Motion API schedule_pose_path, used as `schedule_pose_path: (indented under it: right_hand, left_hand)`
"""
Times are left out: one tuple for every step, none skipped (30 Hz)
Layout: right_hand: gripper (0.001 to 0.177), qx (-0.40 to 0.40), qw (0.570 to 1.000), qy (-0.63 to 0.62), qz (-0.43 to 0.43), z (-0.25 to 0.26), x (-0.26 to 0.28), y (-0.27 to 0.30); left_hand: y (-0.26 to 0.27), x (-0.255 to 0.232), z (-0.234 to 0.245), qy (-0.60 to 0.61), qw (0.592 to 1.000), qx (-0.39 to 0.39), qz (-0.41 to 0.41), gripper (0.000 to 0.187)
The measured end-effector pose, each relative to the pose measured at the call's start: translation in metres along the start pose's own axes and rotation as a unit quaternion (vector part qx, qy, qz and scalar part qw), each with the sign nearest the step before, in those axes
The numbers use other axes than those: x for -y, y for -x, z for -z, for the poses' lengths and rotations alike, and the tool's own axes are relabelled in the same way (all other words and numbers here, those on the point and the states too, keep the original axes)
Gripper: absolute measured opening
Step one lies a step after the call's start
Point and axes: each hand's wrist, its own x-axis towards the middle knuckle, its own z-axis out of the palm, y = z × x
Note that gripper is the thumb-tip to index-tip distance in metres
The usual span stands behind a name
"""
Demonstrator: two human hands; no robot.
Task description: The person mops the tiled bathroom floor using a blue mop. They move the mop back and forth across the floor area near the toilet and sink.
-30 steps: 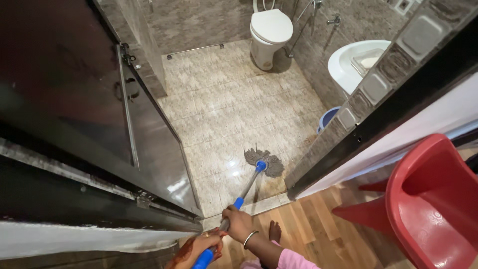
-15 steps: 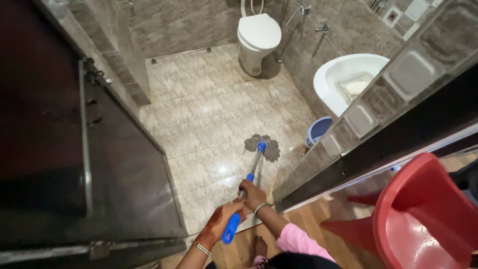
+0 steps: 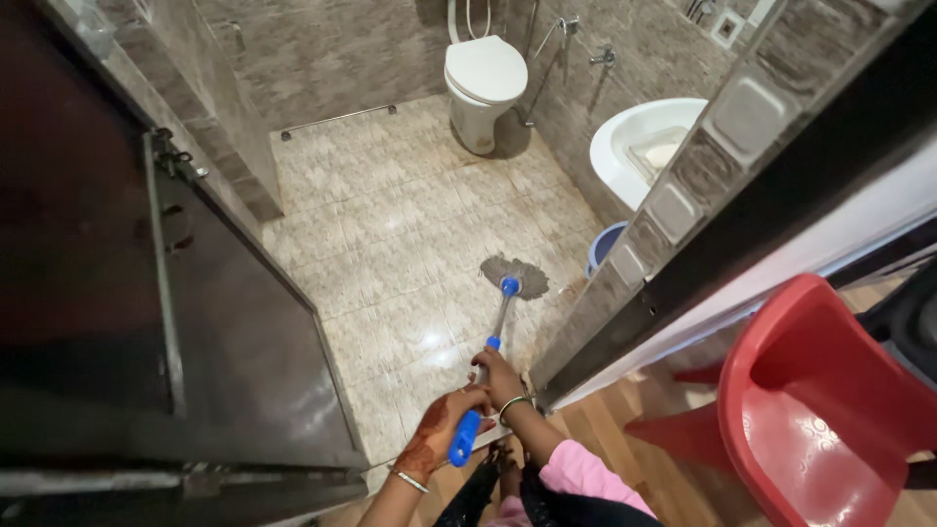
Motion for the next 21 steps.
schedule_pose_path:
  right_hand:
    - [0.031, 0.003, 0.999, -0.044, -0.011, -0.008, 0.013, 0.012]
    - [0.027, 0.005, 0.996, -0.089, -0.023, -0.015, 0.028, 0.025]
    - [0.023, 0.007, 0.99, -0.134, -0.036, -0.019, 0.042, 0.038]
    - [0.023, -0.007, 0.992, -0.121, -0.022, -0.022, 0.055, 0.052]
    - [0.024, -0.021, 0.994, -0.108, -0.009, -0.024, 0.067, 0.063]
    - [0.026, -0.034, 0.995, -0.095, 0.005, -0.027, 0.077, 0.073]
    - [0.025, -0.043, 0.995, -0.082, 0.034, -0.03, 0.085, 0.085]
    - [0.025, -0.055, 0.994, -0.068, 0.065, -0.032, 0.09, 0.095]
    - [0.025, -0.066, 0.992, -0.054, 0.097, -0.033, 0.093, 0.101]
    - [0.025, -0.061, 0.993, -0.054, 0.084, -0.034, 0.095, 0.105]
    - [0.025, -0.056, 0.994, -0.054, 0.071, -0.034, 0.096, 0.108]
    - [0.026, -0.052, 0.995, -0.054, 0.059, -0.033, 0.097, 0.108]
    - [0.027, -0.062, 0.994, -0.046, 0.079, -0.034, 0.098, 0.104]
    - [0.028, -0.072, 0.992, -0.036, 0.096, -0.035, 0.099, 0.103]
    - [0.029, -0.081, 0.99, -0.027, 0.114, -0.035, 0.1, 0.1]
    - [0.028, -0.068, 0.992, -0.037, 0.097, -0.034, 0.099, 0.095]
    - [0.027, -0.056, 0.994, -0.047, 0.08, -0.032, 0.098, 0.09]
    - [0.025, -0.044, 0.995, -0.058, 0.063, -0.031, 0.095, 0.083]
    - [0.026, -0.041, 0.995, -0.059, 0.063, -0.029, 0.09, 0.073]
    - [0.027, -0.037, 0.996, -0.059, 0.063, -0.026, 0.08, 0.062]
    - [0.027, -0.032, 0.996, -0.059, 0.063, -0.023, 0.068, 0.051]
  left_hand:
    - [0.01, -0.017, 0.014, -0.008, 1.0, -0.004, -0.004, 0.024]
    - [0.02, -0.034, 0.026, -0.016, 1.0, -0.006, -0.008, 0.027]
    - [0.028, -0.049, 0.034, -0.024, 1.0, -0.008, -0.011, 0.03]
    - [0.036, -0.062, 0.04, -0.031, 0.999, 0.013, 0.034, 0.031]
    - [0.046, -0.071, 0.046, -0.038, 0.996, 0.034, 0.079, 0.032]
    - [0.056, -0.077, 0.05, -0.045, 0.99, 0.055, 0.124, 0.034]
    - [0.066, -0.08, 0.051, -0.028, 0.997, 0.035, 0.06, 0.033]
    - [0.073, -0.079, 0.051, -0.012, 1.0, 0.015, -0.008, 0.032]
    - [0.08, -0.075, 0.049, 0.004, 0.997, -0.004, -0.075, 0.031]
    - [0.086, -0.069, 0.044, 0.038, 0.997, -0.009, -0.072, 0.025]
    - [0.09, -0.061, 0.037, 0.072, 0.995, -0.013, -0.068, 0.02]
    - [0.09, -0.051, 0.029, 0.105, 0.992, -0.016, -0.065, 0.015]
    - [0.088, -0.041, 0.02, 0.103, 0.993, -0.047, -0.035, 0.014]
    - [0.085, -0.032, 0.007, 0.104, 0.992, -0.078, -0.003, 0.014]
    - [0.082, -0.023, -0.002, 0.104, 0.988, -0.108, 0.029, 0.015]
    - [0.078, -0.014, -0.006, 0.127, 0.984, -0.124, 0.012, 0.016]
    - [0.072, -0.006, -0.009, 0.149, 0.979, -0.139, -0.004, 0.017]
    - [0.065, 0.0, -0.01, 0.171, 0.973, -0.153, -0.021, 0.019]
    - [0.057, 0.004, -0.009, 0.152, 0.977, -0.147, -0.017, 0.02]
    - [0.046, 0.008, -0.009, 0.135, 0.98, -0.142, -0.014, 0.02]
    - [0.035, 0.011, -0.01, 0.118, 0.984, -0.137, -0.01, 0.021]
